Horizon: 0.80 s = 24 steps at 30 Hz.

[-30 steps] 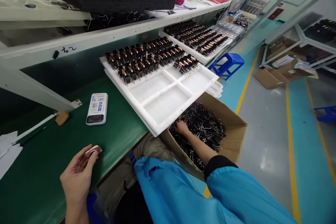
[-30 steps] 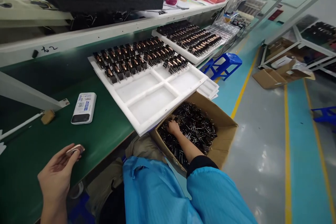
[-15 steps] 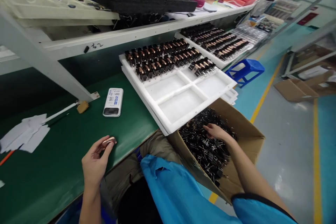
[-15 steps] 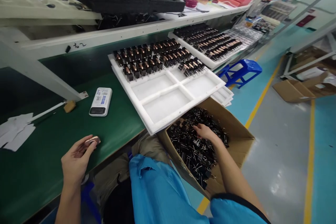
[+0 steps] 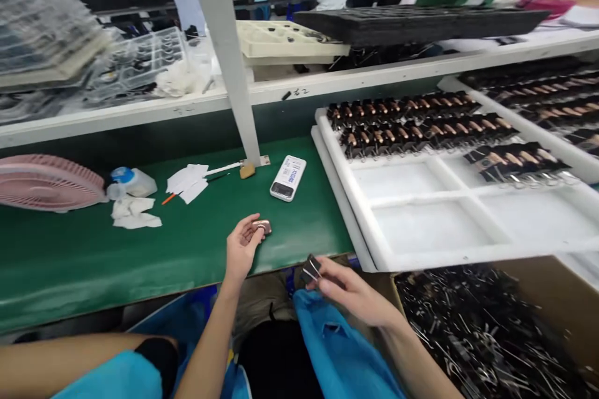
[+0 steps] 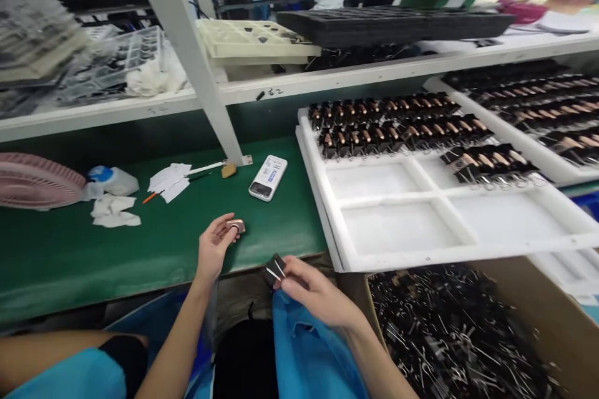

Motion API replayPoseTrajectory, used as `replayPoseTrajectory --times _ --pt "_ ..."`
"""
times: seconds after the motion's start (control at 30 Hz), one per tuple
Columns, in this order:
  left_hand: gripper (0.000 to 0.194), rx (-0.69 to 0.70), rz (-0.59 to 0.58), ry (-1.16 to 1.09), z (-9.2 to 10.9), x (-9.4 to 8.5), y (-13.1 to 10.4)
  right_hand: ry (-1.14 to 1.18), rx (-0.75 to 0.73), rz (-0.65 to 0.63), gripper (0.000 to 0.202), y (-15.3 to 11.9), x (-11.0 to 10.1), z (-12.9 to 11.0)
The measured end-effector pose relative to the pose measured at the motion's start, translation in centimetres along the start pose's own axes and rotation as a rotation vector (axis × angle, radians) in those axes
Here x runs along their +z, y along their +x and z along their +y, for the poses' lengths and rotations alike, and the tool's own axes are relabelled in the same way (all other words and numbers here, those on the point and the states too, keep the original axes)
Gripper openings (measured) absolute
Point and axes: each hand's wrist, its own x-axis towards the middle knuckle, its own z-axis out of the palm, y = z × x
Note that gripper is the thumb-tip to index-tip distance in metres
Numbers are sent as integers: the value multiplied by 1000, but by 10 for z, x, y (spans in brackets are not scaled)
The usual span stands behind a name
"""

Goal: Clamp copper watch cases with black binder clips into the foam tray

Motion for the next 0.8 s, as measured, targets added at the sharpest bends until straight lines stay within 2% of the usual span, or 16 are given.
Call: replayPoseTrajectory --times 0.13,0.2,0.27,0.37,0.53,0.7,0.8 --pt "45 -7 59 -128 0 -4 1 374 -42 112 57 63 -2 17" --pt "44 -30 68 -171 0 -5 1 415 -44 145 57 87 0 24" --pt "44 -51 74 -210 1 -6 0 345 -28 129 55 102 4 27" --pt "44 -69 75 -270 3 -6 -1 170 -16 107 50 108 6 26" --pt "40 -93 33 -286 5 -6 -2 -79 -33 73 52 100 2 23" --pt "38 -108 -34 -201 0 -8 -3 -209 -55 67 55 96 -1 23" --pt "39 -103 -25 -152 -2 -8 -2 -250 -76 65 51 101 -2 25"
